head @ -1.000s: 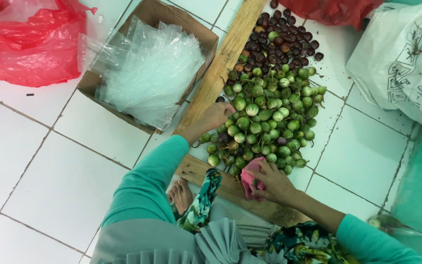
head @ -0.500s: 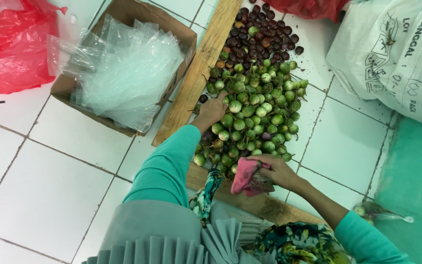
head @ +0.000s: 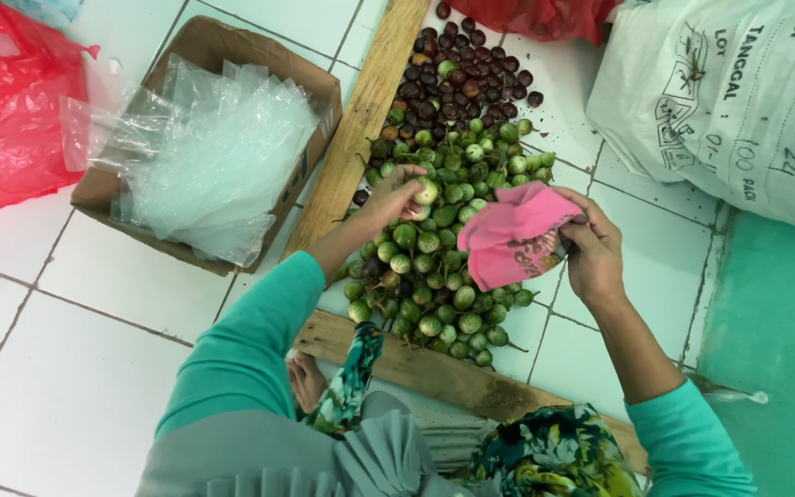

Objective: The person wipes small green vegetables and dark round fruit with a cloth, then places the vegetables into small plastic bags and ties them.

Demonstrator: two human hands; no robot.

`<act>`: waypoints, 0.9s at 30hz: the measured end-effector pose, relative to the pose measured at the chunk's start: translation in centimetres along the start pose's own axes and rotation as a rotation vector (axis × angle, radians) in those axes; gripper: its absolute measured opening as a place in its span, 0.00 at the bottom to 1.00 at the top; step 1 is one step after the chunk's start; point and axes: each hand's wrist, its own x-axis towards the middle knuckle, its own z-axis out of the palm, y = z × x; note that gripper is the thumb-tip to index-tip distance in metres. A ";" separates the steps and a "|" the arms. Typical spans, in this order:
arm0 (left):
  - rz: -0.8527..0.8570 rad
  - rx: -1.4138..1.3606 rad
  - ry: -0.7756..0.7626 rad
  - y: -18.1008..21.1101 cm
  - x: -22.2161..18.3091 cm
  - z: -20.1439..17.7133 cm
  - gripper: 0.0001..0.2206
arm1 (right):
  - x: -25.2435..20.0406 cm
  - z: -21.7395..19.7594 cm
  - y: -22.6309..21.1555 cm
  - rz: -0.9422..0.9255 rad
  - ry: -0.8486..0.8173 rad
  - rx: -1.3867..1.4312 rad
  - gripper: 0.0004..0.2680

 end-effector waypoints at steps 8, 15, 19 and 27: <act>-0.067 -0.403 -0.329 1.9 -5.0 7.4 0.23 | -0.9 7.1 -0.3 -0.589 -0.245 -0.612 0.21; 0.023 -0.489 -0.354 0.3 -3.3 8.6 0.18 | -0.2 6.0 1.8 -0.782 -0.116 -0.612 0.15; 0.049 -0.465 -0.358 4.2 -5.6 9.1 0.21 | 1.2 4.6 1.6 -0.574 -0.053 -0.364 0.13; 0.083 -0.345 -0.441 4.8 -8.2 8.9 0.30 | -1.1 5.3 -0.2 0.256 0.079 0.469 0.27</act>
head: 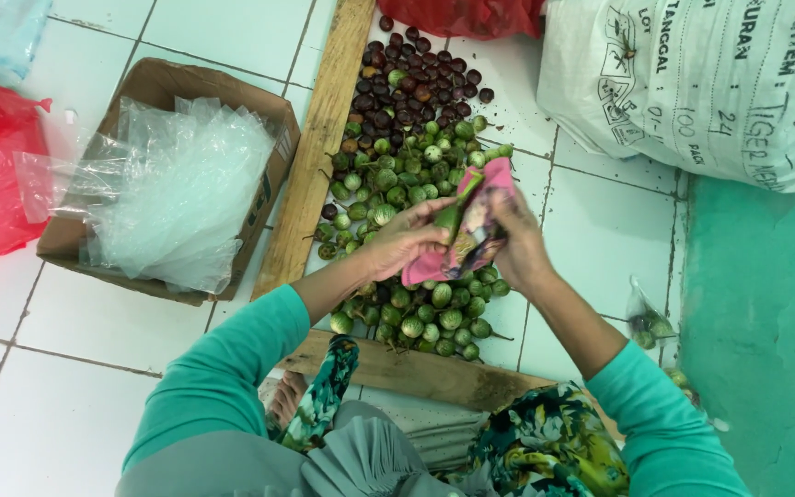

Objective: The person wipes small green vegetables and dark round fruit with a cloth, then places the vegetables into small plastic bags and ties them.

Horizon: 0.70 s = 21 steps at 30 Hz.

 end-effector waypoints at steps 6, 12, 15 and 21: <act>-0.133 0.119 0.012 -4.5 -0.5 0.0 0.29 | 0.6 -0.7 5.8 -0.090 0.085 -0.255 0.23; -0.176 0.088 0.021 -5.3 0.1 -0.5 0.32 | 1.5 -1.7 5.0 -0.039 0.156 -0.193 0.19; -0.132 -0.060 0.120 -6.4 1.5 -3.1 0.29 | 3.1 -4.5 3.7 0.082 0.176 -0.027 0.17; -0.181 -0.147 0.124 -2.2 0.7 -2.3 0.18 | -2.4 3.7 -4.8 0.053 0.036 0.131 0.11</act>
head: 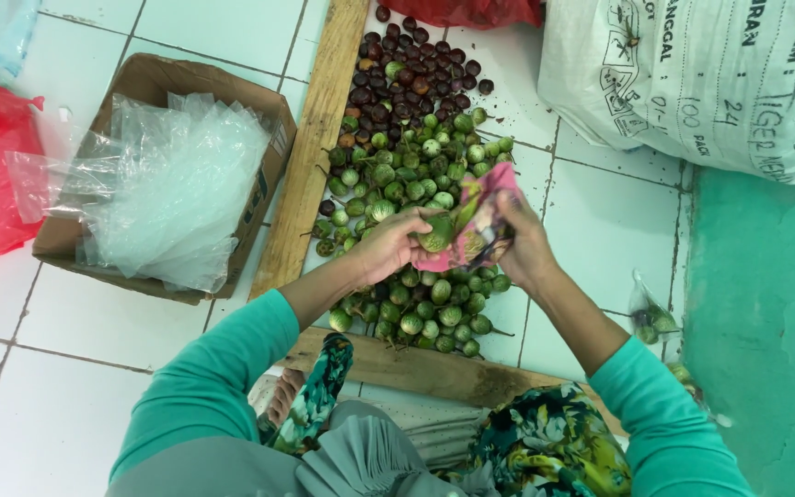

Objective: The person wipes small green vegetables and dark round fruit with a cloth, then places the vegetables into small plastic bags and ties them.

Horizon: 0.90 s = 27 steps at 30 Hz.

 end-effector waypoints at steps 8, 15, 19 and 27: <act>-0.016 0.147 -0.024 -0.6 -1.4 1.7 0.22 | 3.0 -4.3 6.5 -0.103 0.005 -0.268 0.16; -0.013 0.104 -0.074 0.5 -1.3 3.2 0.26 | 2.0 -2.6 3.0 -0.107 0.044 -0.218 0.07; -0.059 0.093 -0.096 -0.4 -0.5 1.6 0.22 | 4.0 -3.5 0.1 -0.149 0.049 -0.165 0.04; -0.129 -0.074 0.035 0.9 0.1 0.8 0.16 | -0.8 -1.8 -2.2 -0.355 -0.183 -0.663 0.23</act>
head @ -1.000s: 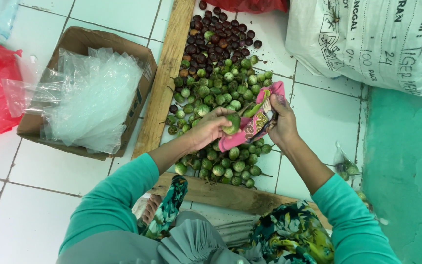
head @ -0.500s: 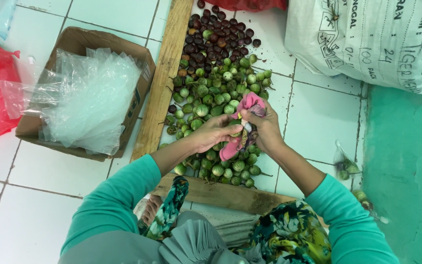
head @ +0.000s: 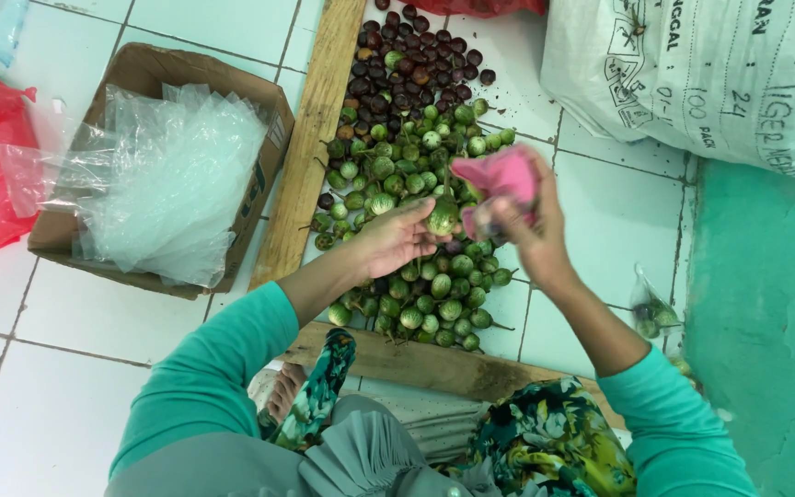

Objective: The person wipes small green vegetables and dark round fruit with a cloth, then places the vegetables into small plastic bags and ties them.

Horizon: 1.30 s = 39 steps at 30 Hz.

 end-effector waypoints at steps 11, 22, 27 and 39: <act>0.044 -0.117 -0.049 -2.4 2.5 -0.2 0.15 | 1.0 1.7 11.1 -0.888 -0.092 -0.728 0.19; 0.133 -0.039 -0.087 -0.9 1.2 -0.3 0.18 | -0.4 2.0 1.6 0.397 0.032 0.450 0.33; 0.069 0.074 0.080 -3.2 1.9 -1.1 0.16 | -0.5 2.4 8.2 0.367 -0.022 0.457 0.18; -0.046 0.333 0.188 -4.4 -0.8 -4.0 0.17 | -4.0 3.5 9.5 0.784 0.165 0.645 0.12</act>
